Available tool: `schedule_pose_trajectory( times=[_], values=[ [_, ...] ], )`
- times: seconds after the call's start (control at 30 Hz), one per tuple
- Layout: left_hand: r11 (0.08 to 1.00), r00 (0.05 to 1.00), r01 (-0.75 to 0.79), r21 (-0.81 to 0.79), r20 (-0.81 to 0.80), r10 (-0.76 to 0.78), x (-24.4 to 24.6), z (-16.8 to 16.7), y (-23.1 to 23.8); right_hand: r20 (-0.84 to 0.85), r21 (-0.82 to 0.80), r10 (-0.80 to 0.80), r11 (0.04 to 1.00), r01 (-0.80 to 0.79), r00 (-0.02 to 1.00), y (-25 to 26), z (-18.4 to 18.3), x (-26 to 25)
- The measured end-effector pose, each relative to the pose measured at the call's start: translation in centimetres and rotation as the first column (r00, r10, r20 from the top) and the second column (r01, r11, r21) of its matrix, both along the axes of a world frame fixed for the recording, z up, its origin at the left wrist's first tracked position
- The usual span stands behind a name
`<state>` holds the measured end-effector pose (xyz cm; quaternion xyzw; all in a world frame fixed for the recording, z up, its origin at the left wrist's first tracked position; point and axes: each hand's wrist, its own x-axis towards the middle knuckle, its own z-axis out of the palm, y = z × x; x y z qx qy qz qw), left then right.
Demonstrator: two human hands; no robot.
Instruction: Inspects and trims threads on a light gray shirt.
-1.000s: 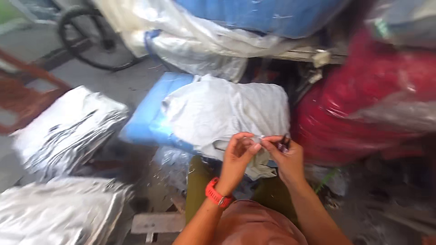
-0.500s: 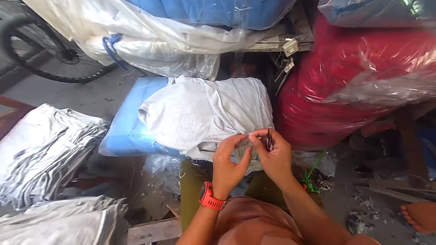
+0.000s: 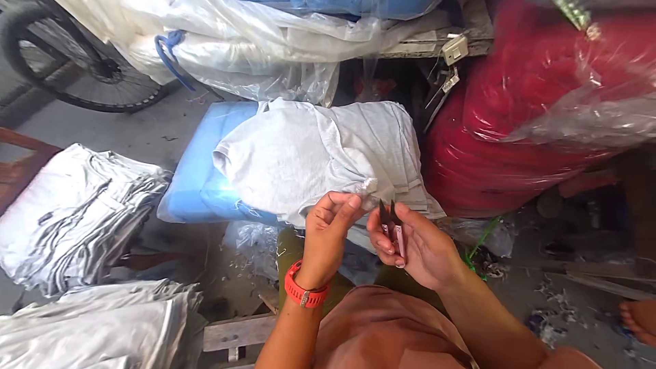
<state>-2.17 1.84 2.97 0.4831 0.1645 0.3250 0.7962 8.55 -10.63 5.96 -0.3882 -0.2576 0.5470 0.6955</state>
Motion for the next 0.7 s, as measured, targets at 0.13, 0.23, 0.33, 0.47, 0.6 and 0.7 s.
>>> schedule_pose_trajectory(
  times=[0.13, 0.23, 0.33, 0.47, 0.6, 0.7],
  values=[
    [1.000, 0.998, 0.025, 0.019, 0.050, -0.026, -0.4, -0.4, 0.2, -0.031, -0.085, 0.064, 0.994, -0.067, 0.997, 0.8, -0.1, 0.6],
    [0.999, 0.997, 0.031, 0.034, 0.074, -0.034, -0.4, -0.7, 0.3, -0.013, -0.117, 0.098, 0.988, -0.099, 0.995, 1.2, -0.2, 0.8],
    [0.999, 0.994, 0.039, 0.026, 0.099, -0.041, -0.2, -0.8, 0.2, 0.007, -0.135, 0.138, 0.981, -0.136, 0.990, 1.5, -0.2, 1.0],
    [0.998, 0.994, 0.042, 0.041, 0.098, -0.046, -0.3, -1.0, 0.1, 0.015, -0.157, 0.160, 0.975, -0.156, 0.987, 1.8, -0.3, 1.1],
    [0.986, 0.996, 0.023, 0.166, 0.085, -0.038, -0.5, -1.6, 0.2, -0.027, -0.145, 0.157, 0.977, -0.159, 0.987, 1.8, -0.4, 1.1],
    [0.968, 0.997, 0.004, 0.251, 0.074, -0.024, -0.6, -2.0, 0.3, -0.050, -0.147, 0.129, 0.980, -0.135, 0.990, 1.8, -0.3, 1.1]
  ],
)
